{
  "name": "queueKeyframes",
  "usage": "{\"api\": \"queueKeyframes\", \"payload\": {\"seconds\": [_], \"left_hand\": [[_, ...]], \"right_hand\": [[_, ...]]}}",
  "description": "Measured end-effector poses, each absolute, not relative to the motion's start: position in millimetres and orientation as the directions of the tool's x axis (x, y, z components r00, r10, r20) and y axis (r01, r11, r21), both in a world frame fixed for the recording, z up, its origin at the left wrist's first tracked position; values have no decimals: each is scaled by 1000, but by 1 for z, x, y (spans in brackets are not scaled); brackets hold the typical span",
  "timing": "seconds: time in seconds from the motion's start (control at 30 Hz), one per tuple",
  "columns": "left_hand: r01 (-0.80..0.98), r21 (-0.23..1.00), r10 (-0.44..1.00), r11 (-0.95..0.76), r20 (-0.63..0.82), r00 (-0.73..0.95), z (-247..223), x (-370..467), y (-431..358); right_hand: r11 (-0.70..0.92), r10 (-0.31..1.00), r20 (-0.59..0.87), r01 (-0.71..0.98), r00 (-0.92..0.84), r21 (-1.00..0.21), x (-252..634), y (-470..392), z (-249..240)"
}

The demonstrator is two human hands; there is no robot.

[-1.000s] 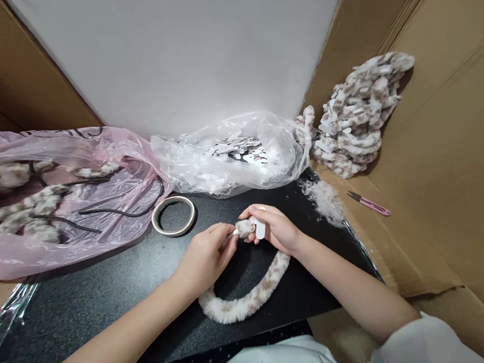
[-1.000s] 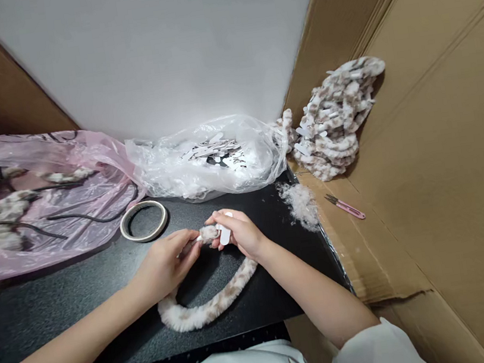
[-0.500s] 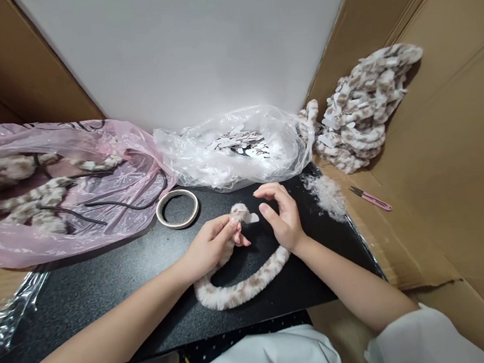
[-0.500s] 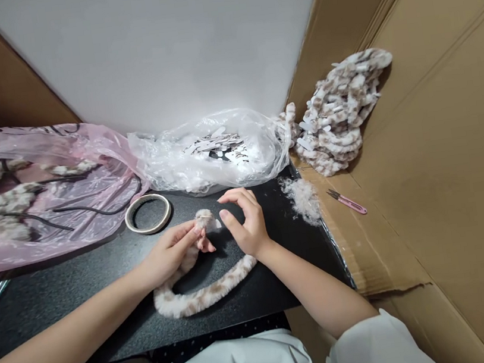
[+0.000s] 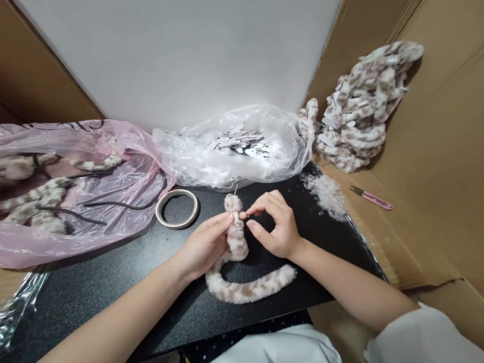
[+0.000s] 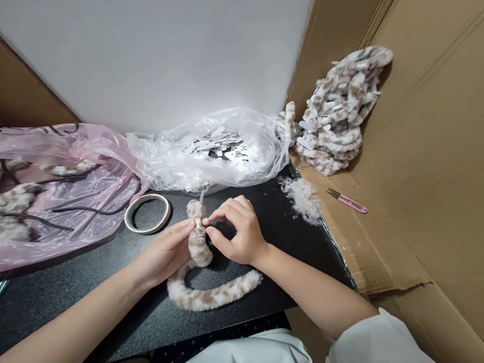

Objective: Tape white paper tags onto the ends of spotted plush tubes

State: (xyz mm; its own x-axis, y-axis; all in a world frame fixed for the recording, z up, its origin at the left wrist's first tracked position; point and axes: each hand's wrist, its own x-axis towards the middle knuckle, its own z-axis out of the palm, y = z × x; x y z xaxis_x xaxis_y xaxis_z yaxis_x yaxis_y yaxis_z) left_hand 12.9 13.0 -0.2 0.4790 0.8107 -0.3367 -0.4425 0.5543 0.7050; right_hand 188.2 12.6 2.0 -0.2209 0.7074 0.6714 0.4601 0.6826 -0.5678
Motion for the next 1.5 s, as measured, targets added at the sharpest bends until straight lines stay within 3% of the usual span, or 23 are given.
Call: {"api": "queueKeyframes", "payload": {"seconds": [0.33,0.53,0.67,0.77,0.87,0.97,1.0,1.07,1.13,1.23,1.3,1.4,1.5], "left_hand": [[-461,689,802,560,-310,511,-5,13,14],[-430,717,801,549,-305,515,-7,13,11],[-405,777,843,483,-286,456,-7,13,11],[-350,870,908,347,-218,357,-7,13,14],[-223,968,989,116,-92,115,-8,9,18],[59,975,964,-214,220,-150,-6,0,19],[182,928,925,-324,352,-146,-4,-3,19],[359,786,851,-503,524,45,1,-8,19],[390,706,806,-591,499,318,7,-9,19],[344,766,766,-543,283,578,10,-7,19],[312,853,778,-418,158,608,7,-4,18],[179,978,844,-107,-6,537,0,0,17],[-103,977,904,186,-130,407,-7,4,17]], "right_hand": [[653,744,631,442,-220,-615,185,12,-2],[727,629,736,525,-250,-443,191,12,5],[646,743,622,507,-248,-570,187,8,6],[466,885,408,445,-226,-765,182,7,4],[206,959,156,205,-238,-957,182,13,2],[-44,922,-34,-17,-386,-999,186,20,3],[-112,890,-74,-59,-450,-992,188,21,3],[-221,800,-140,-69,-583,-973,191,24,5],[-267,696,-185,-12,-694,-964,194,24,8],[-247,588,-245,117,-771,-962,198,26,9],[-150,655,-234,180,-719,-972,198,28,9],[118,886,-19,265,-464,-957,197,36,8],[320,946,258,434,-196,-842,209,46,11]]}}
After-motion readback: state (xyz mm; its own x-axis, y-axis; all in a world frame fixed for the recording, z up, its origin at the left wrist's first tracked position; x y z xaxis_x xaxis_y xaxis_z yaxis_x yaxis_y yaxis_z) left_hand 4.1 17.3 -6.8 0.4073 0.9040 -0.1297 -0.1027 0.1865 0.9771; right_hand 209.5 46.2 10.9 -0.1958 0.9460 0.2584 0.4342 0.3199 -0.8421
